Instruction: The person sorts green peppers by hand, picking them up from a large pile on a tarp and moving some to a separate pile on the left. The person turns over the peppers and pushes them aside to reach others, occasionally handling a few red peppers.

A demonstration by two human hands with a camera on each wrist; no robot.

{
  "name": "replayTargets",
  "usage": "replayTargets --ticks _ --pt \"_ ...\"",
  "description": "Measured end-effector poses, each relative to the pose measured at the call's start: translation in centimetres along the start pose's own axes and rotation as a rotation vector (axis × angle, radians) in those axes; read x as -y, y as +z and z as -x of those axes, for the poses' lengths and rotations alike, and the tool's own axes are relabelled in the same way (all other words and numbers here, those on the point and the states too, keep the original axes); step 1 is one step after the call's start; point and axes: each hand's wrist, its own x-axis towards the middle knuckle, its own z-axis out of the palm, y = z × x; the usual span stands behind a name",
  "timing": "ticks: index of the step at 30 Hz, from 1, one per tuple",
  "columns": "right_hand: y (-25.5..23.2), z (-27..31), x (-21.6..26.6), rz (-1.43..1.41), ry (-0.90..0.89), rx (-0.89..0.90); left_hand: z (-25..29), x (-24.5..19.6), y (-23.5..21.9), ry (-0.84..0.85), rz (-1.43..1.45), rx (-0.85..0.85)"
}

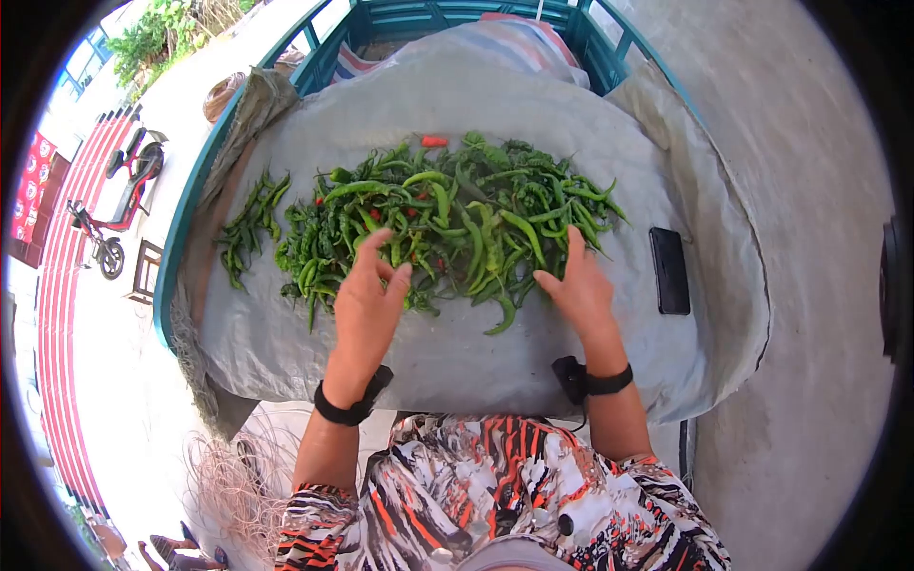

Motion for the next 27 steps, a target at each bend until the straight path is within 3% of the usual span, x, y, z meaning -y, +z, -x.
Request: replayTargets --ticks 4,7,10,13,16,17,19,27 --pt "1.6 -0.7 -1.0 -0.262 -0.033 -0.026 2.1 -1.7 2.1 0.035 0.008 0.237" --pt "-0.2 -0.2 -0.7 -0.429 0.065 0.169 3.2 -2.3 3.5 0.026 0.110 0.350" --pt "-0.2 0.9 -1.2 -0.948 0.119 0.284 3.6 -2.7 4.8 -0.125 0.315 0.511" --pt "-0.6 2.1 -0.5 -0.994 0.041 0.334 3.2 -4.0 6.1 -0.270 0.493 0.606" --pt "-0.2 3.7 1.6 -1.079 -0.204 0.326 2.8 -4.6 7.8 -0.494 0.791 0.549" --pt "-1.9 4.4 2.1 -0.922 -0.195 0.434 2.7 -3.8 8.3 -0.508 0.829 0.544" --pt "-1.5 5.1 2.9 -0.950 -0.218 0.417 2.8 -2.5 9.2 -0.548 0.915 0.532" --pt "-4.4 7.1 2.4 -0.661 -0.204 0.342 2.4 -0.6 7.6 -0.363 0.983 0.470"
